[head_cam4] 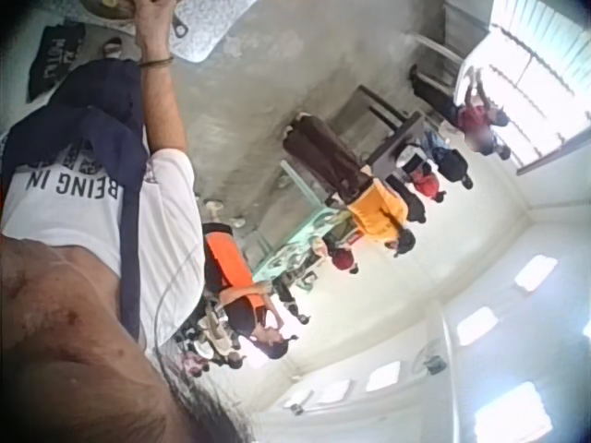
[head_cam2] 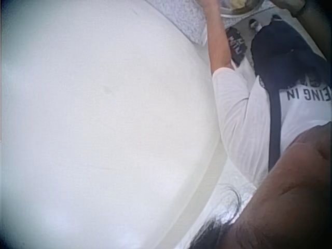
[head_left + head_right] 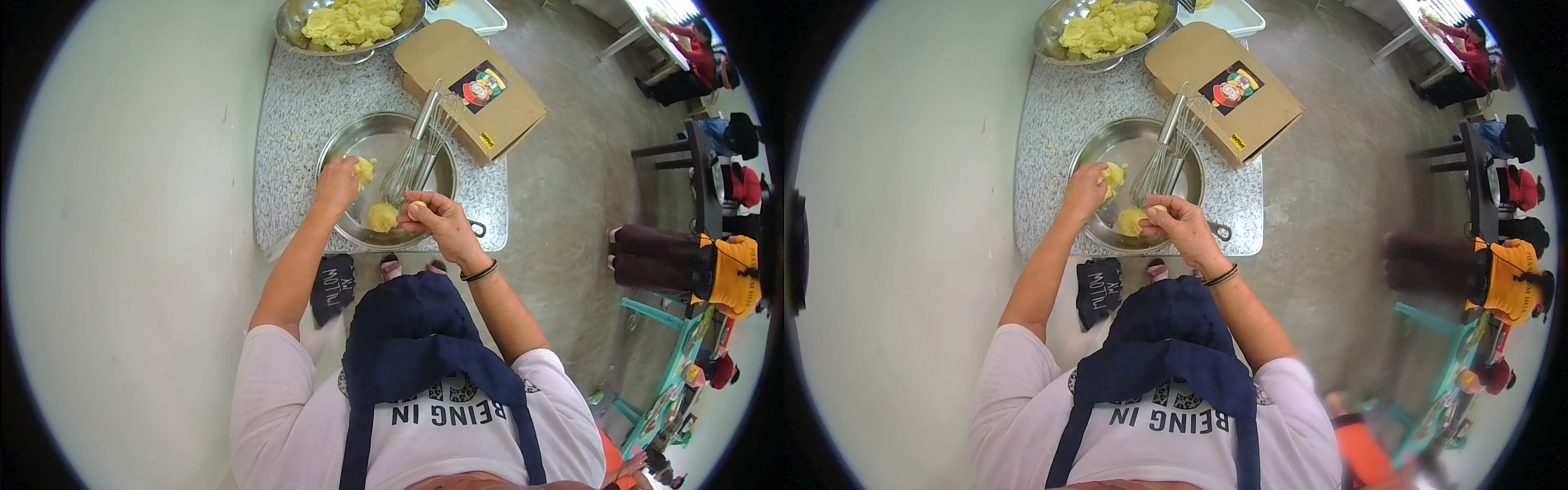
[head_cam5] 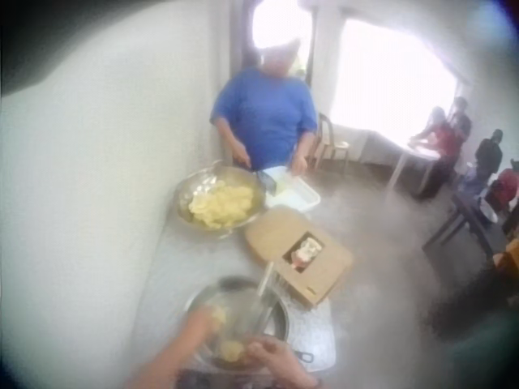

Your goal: The person assembles food trays by scooping mashed potatoes, shaping dough balls, and arranging them alongside cooked meat and vegetables. They use a spoon and tongs to transfer items from bowls and trays into a metal serving tray, then place the finished tray on the table.

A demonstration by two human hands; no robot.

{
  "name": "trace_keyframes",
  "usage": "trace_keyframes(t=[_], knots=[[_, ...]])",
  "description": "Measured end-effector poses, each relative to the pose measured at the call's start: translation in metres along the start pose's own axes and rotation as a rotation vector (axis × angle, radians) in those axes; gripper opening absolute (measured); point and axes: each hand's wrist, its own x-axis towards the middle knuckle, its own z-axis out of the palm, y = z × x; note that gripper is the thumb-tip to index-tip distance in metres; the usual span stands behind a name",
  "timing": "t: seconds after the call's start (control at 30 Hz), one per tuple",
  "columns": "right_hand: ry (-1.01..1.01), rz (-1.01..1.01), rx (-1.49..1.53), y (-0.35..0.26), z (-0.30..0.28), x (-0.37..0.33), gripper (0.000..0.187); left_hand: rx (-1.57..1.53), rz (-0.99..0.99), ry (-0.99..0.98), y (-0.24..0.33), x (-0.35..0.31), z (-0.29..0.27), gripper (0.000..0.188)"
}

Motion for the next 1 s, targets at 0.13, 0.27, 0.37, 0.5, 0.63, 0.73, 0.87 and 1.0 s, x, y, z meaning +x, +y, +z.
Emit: trace_keyframes(t=[0.13,0.27,0.37,0.5,0.63,0.73,0.87,1.0], knots=[[0.006,0.0,0.04,-0.002,0.001,0.001,0.033,-0.162,0.03,0.056,0.0,-0.005,-0.01,0.03],[0.001,0.021,-0.004,-0.007,0.004,0.002,0.033,-0.167,-0.145,0.076,0.012,-0.005,-0.026,0.03],[-0.02,0.036,-0.038,-0.006,0.007,0.009,0.033,-0.156,-0.162,0.061,0.011,-0.003,-0.028,0.028],[-0.042,0.047,-0.037,0.004,0.012,0.02,0.033,-0.21,-0.198,0.054,0.01,-0.002,-0.029,0.025],[-0.034,0.002,-0.059,0.011,0.023,0.033,0.033,-0.495,-0.37,-0.065,-0.009,0.003,-0.039,0.027],[-0.027,-0.03,-0.041,0.022,0.03,0.049,0.033,-0.872,-0.476,-0.093,-0.008,0.006,-0.054,0.027],[-0.071,-0.077,0.005,0.016,0.042,0.048,0.032,-1.236,-0.511,-0.138,0.002,0.002,-0.078,0.028],[-0.12,-0.072,0.049,0.002,0.039,0.013,0.03,-1.581,-0.453,-0.208,0.018,-0.024,-0.085,0.026]])
